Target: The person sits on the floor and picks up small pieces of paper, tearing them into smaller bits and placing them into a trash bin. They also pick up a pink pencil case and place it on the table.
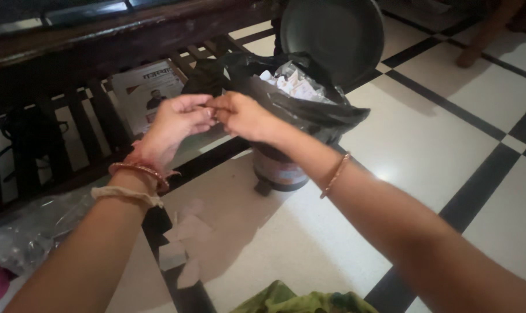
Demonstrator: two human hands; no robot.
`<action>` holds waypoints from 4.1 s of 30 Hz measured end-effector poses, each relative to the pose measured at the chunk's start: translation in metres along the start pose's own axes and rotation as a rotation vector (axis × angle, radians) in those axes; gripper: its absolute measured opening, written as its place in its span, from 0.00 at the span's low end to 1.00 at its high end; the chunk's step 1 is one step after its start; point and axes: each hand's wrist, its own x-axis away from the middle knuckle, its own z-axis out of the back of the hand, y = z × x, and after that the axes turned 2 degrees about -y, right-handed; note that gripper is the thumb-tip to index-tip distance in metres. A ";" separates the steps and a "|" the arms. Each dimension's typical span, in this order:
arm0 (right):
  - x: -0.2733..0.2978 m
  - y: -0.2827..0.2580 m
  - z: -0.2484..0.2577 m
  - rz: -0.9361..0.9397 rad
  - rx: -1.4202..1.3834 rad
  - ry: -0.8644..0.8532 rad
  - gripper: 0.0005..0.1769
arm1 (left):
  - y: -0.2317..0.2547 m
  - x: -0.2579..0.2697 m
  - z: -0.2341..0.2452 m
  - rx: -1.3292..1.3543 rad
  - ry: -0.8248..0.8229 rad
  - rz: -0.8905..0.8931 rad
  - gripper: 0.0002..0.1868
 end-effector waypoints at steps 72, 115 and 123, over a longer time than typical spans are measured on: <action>0.004 -0.048 -0.006 0.134 0.572 -0.077 0.09 | 0.067 0.037 0.016 -1.028 -0.178 -0.104 0.09; 0.021 0.135 -0.265 -0.158 0.448 -0.462 0.16 | -0.182 0.152 0.070 -1.221 -0.365 0.599 0.14; 0.030 0.147 -0.299 -0.127 0.422 -0.518 0.19 | -0.185 0.166 0.070 -1.204 -0.316 0.696 0.20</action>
